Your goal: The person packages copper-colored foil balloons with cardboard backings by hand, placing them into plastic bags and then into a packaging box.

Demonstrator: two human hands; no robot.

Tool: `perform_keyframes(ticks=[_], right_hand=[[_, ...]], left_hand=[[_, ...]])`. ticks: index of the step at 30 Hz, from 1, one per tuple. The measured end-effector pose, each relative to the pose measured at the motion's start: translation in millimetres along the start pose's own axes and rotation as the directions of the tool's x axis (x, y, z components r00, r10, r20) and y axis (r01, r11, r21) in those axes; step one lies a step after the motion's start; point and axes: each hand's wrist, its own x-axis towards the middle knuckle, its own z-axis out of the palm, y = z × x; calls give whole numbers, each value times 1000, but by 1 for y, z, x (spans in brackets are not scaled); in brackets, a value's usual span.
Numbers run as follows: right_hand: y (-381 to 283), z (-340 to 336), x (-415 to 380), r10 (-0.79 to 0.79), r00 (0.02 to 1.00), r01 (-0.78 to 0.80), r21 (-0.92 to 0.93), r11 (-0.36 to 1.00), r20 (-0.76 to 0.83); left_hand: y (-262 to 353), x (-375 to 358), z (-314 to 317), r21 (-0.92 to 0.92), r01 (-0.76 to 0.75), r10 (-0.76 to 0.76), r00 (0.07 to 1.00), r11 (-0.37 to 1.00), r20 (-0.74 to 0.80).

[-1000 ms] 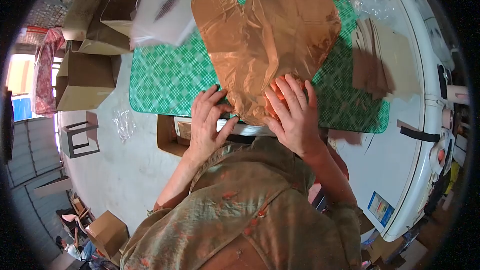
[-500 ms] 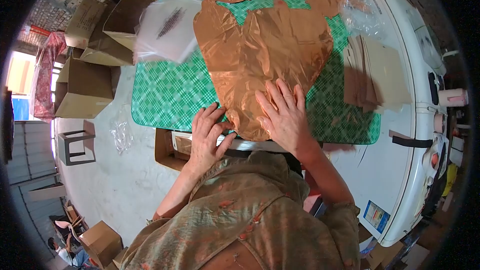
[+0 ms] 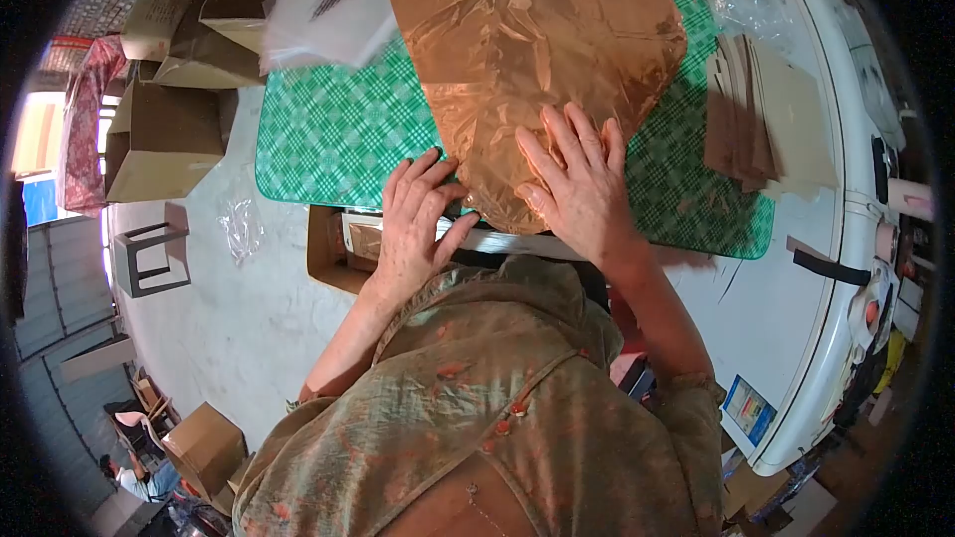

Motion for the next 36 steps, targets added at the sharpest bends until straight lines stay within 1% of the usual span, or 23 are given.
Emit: perform_keyframes(ticks=[2, 6, 9, 10, 13, 14, 17, 18, 19, 21, 24, 26, 28, 29, 30, 31, 33, 36], right_hand=[[0, -1, 0, 2, 1000, -1, -9, 1000, 6], [1, -1, -1, 13, 1000, -13, 16, 1000, 6], [1, 0, -2, 22, 1000, -23, 33, 999, 4], [1, 0, -1, 27, 1000, -28, 41, 999, 12], [3, 2, -4, 29, 999, -30, 25, 999, 40], [3, 3, -4, 37, 998, -38, 22, 999, 57], [6, 7, -7, 40, 998, -42, 29, 999, 52], [7, 5, -5, 33, 999, -34, 50, 998, 14], [10, 3, -4, 28, 1000, -29, 71, 997, 14], [27, -2, 2, 13, 1000, -14, 117, 993, 5], [65, -29, 41, 67, 971, -55, 60, 997, -228], [99, -41, 81, 153, 942, -146, 44, 988, -299], [144, -46, 126, 240, 922, -246, 18, 969, -305], [173, -43, 153, 355, 916, -364, -14, 931, -185], [201, -37, 176, 468, 881, -471, -59, 880, -66], [222, -36, 191, 505, 859, -511, -84, 856, -83], [256, -34, 212, 574, 810, -586, -128, 800, -120], [286, -23, 228, 533, 838, -542, -298, 786, -119]], left_hand=[[0, 1, 0, -1, -6, 6, 1000, 1000, -2], [5, 6, -8, -29, 22, -21, 999, 999, 43], [9, 22, -17, 11, -22, 22, 999, 1000, 39], [6, 28, -17, 12, -42, 41, 997, 999, 63], [9, 66, -13, 14, -152, 150, 986, 988, 67], [9, 75, -9, 51, -181, 173, 977, 982, 127], [9, 91, 5, 84, -225, 202, 954, 971, 224], [6, 89, 10, 98, -228, 197, 946, 969, 257], [3, 87, 13, 113, -235, 197, 940, 965, 277], [-1, 85, 16, 149, -245, 188, 929, 958, 318], [3, 86, 14, 159, -236, 171, 924, 959, 343], [3, 87, 14, 171, -239, 167, 921, 956, 352], [2, 86, 14, 167, -238, 166, 920, 957, 356], [1, 85, 15, 165, -237, 166, 919, 958, 358], [0, 84, 16, 155, -228, 159, 917, 961, 366], [0, 83, 16, 147, -226, 160, 919, 963, 361], [-1, 84, 16, 134, -220, 162, 922, 966, 351], [2, 88, 11, 96, -188, 145, 929, 978, 340]])
